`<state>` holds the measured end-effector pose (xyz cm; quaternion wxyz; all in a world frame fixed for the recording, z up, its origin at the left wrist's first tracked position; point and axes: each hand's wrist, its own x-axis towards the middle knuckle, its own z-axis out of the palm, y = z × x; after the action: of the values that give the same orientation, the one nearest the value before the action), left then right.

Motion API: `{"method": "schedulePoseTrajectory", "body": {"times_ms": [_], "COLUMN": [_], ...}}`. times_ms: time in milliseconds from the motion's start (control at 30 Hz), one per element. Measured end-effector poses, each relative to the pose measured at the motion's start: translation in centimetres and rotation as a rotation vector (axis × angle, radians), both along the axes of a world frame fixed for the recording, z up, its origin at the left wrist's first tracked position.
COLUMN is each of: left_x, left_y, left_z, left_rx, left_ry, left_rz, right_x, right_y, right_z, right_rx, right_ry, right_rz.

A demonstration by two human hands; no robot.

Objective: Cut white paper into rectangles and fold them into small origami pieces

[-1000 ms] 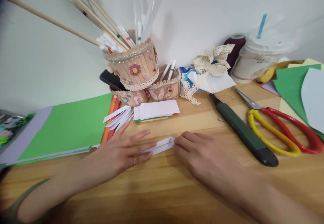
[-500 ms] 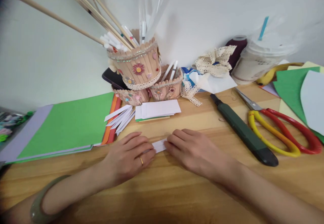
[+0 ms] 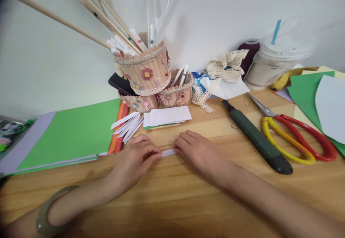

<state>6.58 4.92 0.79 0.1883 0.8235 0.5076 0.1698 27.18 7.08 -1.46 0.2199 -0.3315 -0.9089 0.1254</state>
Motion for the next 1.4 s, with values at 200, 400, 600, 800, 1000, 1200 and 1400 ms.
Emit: {"method": "schedulePoseTrajectory", "body": {"times_ms": [200, 400, 600, 800, 1000, 1200, 1400], "left_x": [0.0, -0.2, -0.3, -0.2, 0.0, 0.2, -0.1], "left_y": [0.1, 0.3, 0.2, 0.1, -0.2, -0.5, -0.4], "left_z": [0.0, -0.6, -0.7, -0.7, -0.8, -0.8, -0.3], "left_rx": [-0.013, 0.055, 0.043, 0.026, -0.042, -0.043, 0.118], "left_ry": [0.048, 0.062, 0.034, -0.031, -0.184, -0.230, -0.192], "left_rz": [0.057, 0.019, -0.040, -0.085, -0.068, -0.068, -0.073], "right_x": [-0.3, -0.2, 0.7, 0.3, -0.7, -1.1, -0.6], "right_y": [-0.1, 0.2, 0.4, -0.2, -1.3, -1.9, -1.8], "right_z": [-0.4, -0.3, 0.2, 1.1, 1.5, 1.2, 1.5], "right_rx": [-0.049, 0.010, -0.068, -0.112, -0.223, -0.096, -0.163], "right_ry": [0.003, -0.043, -0.111, -0.093, 0.074, 0.126, 0.171], "right_rz": [-0.043, -0.084, -0.055, -0.076, -0.004, 0.024, 0.037]}}
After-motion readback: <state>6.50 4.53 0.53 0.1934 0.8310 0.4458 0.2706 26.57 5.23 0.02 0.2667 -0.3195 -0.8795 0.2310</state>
